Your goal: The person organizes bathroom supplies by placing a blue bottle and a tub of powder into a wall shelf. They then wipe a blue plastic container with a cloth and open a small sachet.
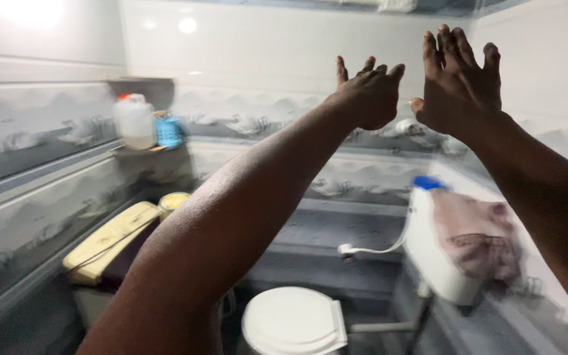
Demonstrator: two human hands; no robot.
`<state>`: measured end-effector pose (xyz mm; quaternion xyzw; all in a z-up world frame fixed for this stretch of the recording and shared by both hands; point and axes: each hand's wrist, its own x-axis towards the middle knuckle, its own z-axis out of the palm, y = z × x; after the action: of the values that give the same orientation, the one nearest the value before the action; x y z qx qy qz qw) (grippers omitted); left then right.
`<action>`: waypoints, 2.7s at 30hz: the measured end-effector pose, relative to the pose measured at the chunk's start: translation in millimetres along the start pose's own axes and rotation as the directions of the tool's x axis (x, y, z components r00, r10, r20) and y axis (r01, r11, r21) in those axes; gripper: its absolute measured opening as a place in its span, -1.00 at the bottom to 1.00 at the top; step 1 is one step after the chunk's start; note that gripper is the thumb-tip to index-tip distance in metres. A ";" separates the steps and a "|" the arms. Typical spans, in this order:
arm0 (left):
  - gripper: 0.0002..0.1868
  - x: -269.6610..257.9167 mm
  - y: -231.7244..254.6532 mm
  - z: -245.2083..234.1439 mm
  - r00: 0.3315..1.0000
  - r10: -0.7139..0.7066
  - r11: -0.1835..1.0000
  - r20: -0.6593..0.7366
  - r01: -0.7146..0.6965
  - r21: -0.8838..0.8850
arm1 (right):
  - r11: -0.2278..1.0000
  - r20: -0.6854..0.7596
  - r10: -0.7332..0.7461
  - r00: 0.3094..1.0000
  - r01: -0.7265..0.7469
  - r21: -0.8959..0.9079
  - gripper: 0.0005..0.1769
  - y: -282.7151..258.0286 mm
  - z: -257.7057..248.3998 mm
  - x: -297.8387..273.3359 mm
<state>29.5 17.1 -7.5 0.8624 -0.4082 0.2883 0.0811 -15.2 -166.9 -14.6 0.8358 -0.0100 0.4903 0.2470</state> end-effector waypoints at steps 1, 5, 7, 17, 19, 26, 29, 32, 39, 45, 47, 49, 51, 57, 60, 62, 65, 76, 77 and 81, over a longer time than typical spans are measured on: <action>-0.19 -5.7 -14.4 6.7 0.999 -0.032 0.999 0.026 0.031 0.029 | 0.999 -0.007 -0.020 1.000 0.020 0.044 0.22 -18.2 15.8 4.1; -0.18 -45.3 -81.6 33.4 0.984 -0.147 0.982 0.101 0.132 0.135 | 0.973 -0.024 -0.107 0.994 0.110 0.203 0.22 -102.3 69.0 23.7; -0.20 -62.2 -113.0 48.8 0.970 -0.205 0.968 0.134 0.181 0.172 | 0.949 -0.018 -0.145 0.989 0.145 0.278 0.22 -141.9 96.8 34.4; -0.25 -137.1 -272.1 147.3 0.868 -0.453 0.884 0.202 0.408 0.229 | 0.858 0.041 -0.348 0.937 0.300 0.418 0.15 -319.9 222.6 74.3; -0.25 -147.1 -300.0 164.9 0.836 -0.510 0.854 0.204 0.462 0.239 | 0.837 0.034 -0.401 0.915 0.352 0.419 0.15 -348.2 250.4 82.8; -0.07 -187.7 -377.1 219.2 0.696 -0.705 0.706 0.134 0.674 0.217 | 0.732 -0.003 -0.520 0.854 0.447 0.513 0.10 -444.6 324.9 89.3; -0.01 -209.4 -407.6 238.5 0.644 -0.756 0.654 0.119 0.731 0.193 | 0.680 -0.030 -0.537 0.843 0.454 0.576 0.12 -490.9 348.6 85.1; 0.01 -233.8 -439.2 259.0 0.593 -0.795 0.606 0.130 0.769 0.204 | 0.631 -0.034 -0.560 0.828 0.453 0.629 0.11 -542.0 375.4 79.1; 0.00 -295.1 -534.7 315.4 0.529 -0.825 0.563 0.198 0.801 0.206 | 0.560 0.082 -0.612 0.787 0.358 0.747 -0.02 -677.5 462.7 70.5; -0.01 -338.6 -641.3 369.2 0.506 -0.835 0.534 0.215 0.840 0.099 | 0.607 0.219 -0.614 0.758 0.277 0.745 -0.04 -783.2 528.8 76.9; 0.00 -347.2 -673.7 386.8 0.488 -0.833 0.526 0.261 0.845 0.096 | 0.613 0.182 -0.564 0.805 0.260 0.746 -0.06 -803.5 544.1 79.6; 0.00 -355.7 -702.0 404.0 0.478 -0.830 0.518 0.287 0.852 0.079 | 0.639 0.193 -0.519 0.833 0.228 0.735 -0.15 -822.3 554.9 81.1; 0.00 -362.3 -723.0 422.5 0.474 -0.831 0.506 0.292 0.862 0.042 | 0.684 0.250 -0.483 0.839 0.184 0.706 -0.29 -834.5 563.8 79.0; -0.03 -379.6 -760.7 461.9 0.492 -0.814 0.508 0.309 0.861 -0.034 | 0.626 0.109 -0.395 0.912 0.180 0.759 -0.82 -848.8 579.0 88.6; -0.05 -385.6 -775.1 466.9 0.438 -0.848 0.435 0.299 0.897 -0.080 | 0.496 -0.005 -0.295 0.955 0.157 0.854 -0.90 -854.2 570.9 92.3; -0.14 -387.8 -782.4 471.0 0.457 -0.880 0.439 0.131 0.887 -0.144 | 0.401 -0.140 -0.350 0.926 0.283 0.871 -0.89 -863.0 564.5 91.6; -0.27 -391.3 -785.5 474.2 0.437 -0.888 0.459 -0.143 0.860 -0.224 | 0.238 -0.302 -0.460 0.835 0.444 0.864 -0.86 -887.4 561.8 83.9; -0.61 -393.6 -753.7 467.2 0.286 -0.950 0.261 0.122 0.947 -0.188 | -0.020 -0.255 -0.789 0.559 0.391 0.920 -0.80 -949.5 589.6 42.2; -0.60 -393.7 -753.1 469.7 0.241 -0.939 0.214 0.244 0.968 -0.132 | -0.015 -0.243 -0.764 0.598 0.360 0.933 -0.81 -945.8 587.3 44.1; -0.49 -402.0 -749.7 503.6 0.126 -0.825 0.190 0.551 0.980 0.061 | 0.199 0.170 -0.848 0.502 0.004 0.980 -0.73 -928.7 578.4 57.1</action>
<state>608.3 582.3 -575.6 0.9397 0.1659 -0.1120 0.2772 726.1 416.7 -571.6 0.8886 0.4318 -0.0657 -0.1400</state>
